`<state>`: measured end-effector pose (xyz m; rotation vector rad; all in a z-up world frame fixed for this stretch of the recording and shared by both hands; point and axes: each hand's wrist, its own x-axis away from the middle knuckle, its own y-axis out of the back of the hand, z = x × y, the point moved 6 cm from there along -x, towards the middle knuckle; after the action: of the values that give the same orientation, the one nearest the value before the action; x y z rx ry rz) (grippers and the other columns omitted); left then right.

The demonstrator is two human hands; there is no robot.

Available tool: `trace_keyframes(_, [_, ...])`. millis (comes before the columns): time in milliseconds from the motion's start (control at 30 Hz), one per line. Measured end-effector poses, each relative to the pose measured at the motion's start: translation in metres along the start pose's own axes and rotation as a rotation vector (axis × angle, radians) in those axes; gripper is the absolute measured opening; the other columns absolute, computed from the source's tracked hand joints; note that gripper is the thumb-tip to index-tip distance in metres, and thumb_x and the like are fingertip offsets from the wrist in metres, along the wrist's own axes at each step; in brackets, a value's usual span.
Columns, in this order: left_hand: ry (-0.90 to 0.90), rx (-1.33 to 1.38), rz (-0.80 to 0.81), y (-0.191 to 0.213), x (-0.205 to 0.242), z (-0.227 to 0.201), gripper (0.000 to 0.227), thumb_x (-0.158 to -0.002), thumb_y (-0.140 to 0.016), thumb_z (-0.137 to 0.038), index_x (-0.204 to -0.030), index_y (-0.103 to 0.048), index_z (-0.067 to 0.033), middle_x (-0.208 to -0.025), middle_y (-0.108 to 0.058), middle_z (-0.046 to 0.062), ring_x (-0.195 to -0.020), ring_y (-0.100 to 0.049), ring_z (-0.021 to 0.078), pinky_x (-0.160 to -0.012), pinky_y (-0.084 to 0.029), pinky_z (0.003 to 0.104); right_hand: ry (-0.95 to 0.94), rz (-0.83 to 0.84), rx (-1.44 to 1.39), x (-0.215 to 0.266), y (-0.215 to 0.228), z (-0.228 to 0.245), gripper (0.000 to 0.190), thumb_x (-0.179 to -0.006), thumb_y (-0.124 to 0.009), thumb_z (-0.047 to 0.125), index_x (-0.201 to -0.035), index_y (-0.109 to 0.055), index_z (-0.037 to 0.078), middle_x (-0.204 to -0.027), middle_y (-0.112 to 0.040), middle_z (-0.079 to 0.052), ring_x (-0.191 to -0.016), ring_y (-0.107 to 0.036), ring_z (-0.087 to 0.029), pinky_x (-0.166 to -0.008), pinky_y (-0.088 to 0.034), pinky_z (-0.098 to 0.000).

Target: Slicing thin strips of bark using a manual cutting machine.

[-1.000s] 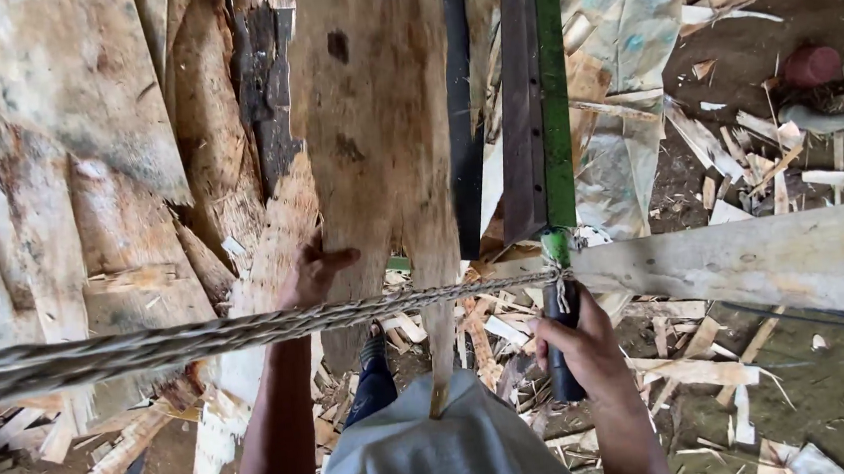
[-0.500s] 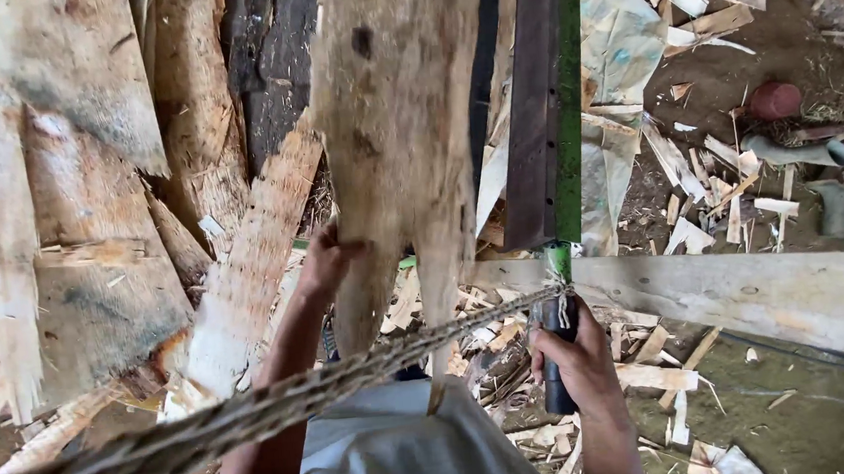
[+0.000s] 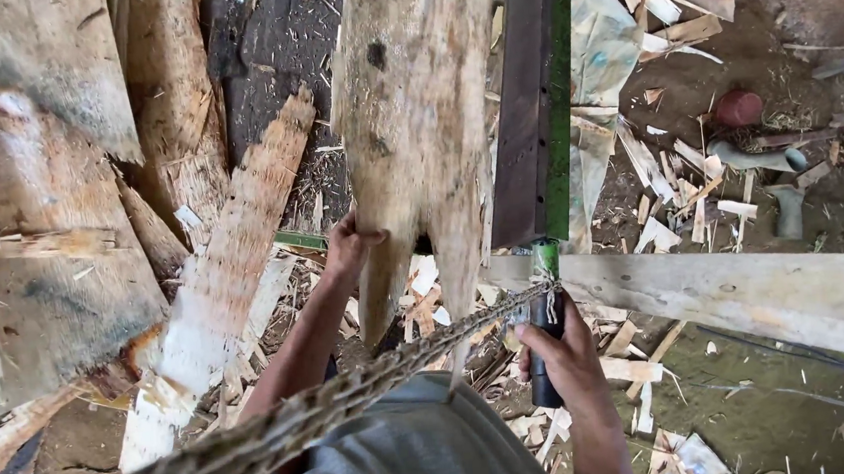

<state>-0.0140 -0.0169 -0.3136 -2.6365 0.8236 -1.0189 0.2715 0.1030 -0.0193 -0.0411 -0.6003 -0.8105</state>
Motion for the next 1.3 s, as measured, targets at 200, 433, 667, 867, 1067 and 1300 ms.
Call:
trace_keyframes(200, [-0.07,-0.083,0.009,-0.011,-0.021,-0.02,0.066,-0.081,-0.068,0.012,-0.144,-0.055,-0.0011,-0.131,-0.07,0.015,-0.112,-0.07,0.024,-0.105,-0.056,0.037,-0.061,-0.035,0.071,0.001,-0.006,-0.007,0.041,-0.085,-0.069,0.009,-0.121,-0.049,0.007,-0.073,-0.061,-0.008,-0.05,-0.061,-0.016,-0.04,-0.054,-0.0336])
trace_keyframes(433, [0.053,-0.212,-0.056,-0.021,0.004,-0.049,0.063,-0.084,-0.074,-0.004,-0.143,-0.05,-0.0103,-0.127,-0.07,0.012,-0.102,-0.073,0.0182,-0.092,-0.064,0.032,-0.061,-0.09,0.206,0.003,0.003,-0.001,0.064,-0.084,-0.072,0.015,-0.138,-0.038,0.01,-0.075,-0.064,-0.009,-0.048,-0.061,-0.015,-0.038,-0.056,-0.0315])
trace_keyframes(667, [0.05,-0.366,-0.065,-0.023,0.005,-0.051,0.05,-0.09,-0.069,-0.006,-0.139,-0.062,-0.009,-0.124,-0.072,0.013,-0.095,-0.072,0.0206,-0.079,-0.065,0.037,-0.123,-0.066,0.153,-0.049,-0.026,-0.094,0.066,-0.084,-0.071,0.014,-0.141,-0.037,0.006,-0.079,-0.064,-0.013,-0.049,-0.064,-0.018,-0.041,-0.055,-0.0323])
trace_keyframes(867, [-0.078,-0.329,-0.014,-0.032,-0.055,-0.057,0.051,-0.086,-0.063,0.004,-0.136,-0.06,-0.008,-0.119,-0.074,0.012,-0.089,-0.072,0.0167,-0.075,-0.065,0.032,-0.127,-0.072,0.276,0.001,0.003,-0.006,0.053,-0.085,-0.072,0.015,-0.13,-0.044,0.008,-0.077,-0.063,-0.009,-0.05,-0.063,-0.017,-0.043,-0.059,-0.0327])
trace_keyframes(1067, [-0.152,-0.316,0.017,-0.036,-0.085,-0.056,0.037,-0.091,-0.061,0.001,-0.128,-0.061,-0.0054,-0.108,-0.073,0.009,-0.085,-0.067,0.0142,-0.072,-0.062,0.029,-0.082,-0.08,0.262,-0.056,0.006,-0.109,0.045,-0.089,-0.072,0.02,-0.12,-0.048,-0.002,-0.079,-0.061,-0.018,-0.05,-0.06,-0.019,-0.042,-0.057,-0.0342])
trace_keyframes(1300, [-0.25,0.07,0.162,-0.02,-0.129,-0.021,0.043,-0.09,-0.052,0.016,-0.131,-0.055,0.0025,-0.11,-0.07,0.015,-0.09,-0.07,0.0211,-0.074,-0.064,0.031,-0.009,-0.119,0.291,-0.089,-0.034,-0.168,0.063,-0.081,-0.073,0.015,-0.134,-0.04,0.003,-0.087,-0.062,-0.016,-0.057,-0.06,-0.02,-0.047,-0.054,-0.0365])
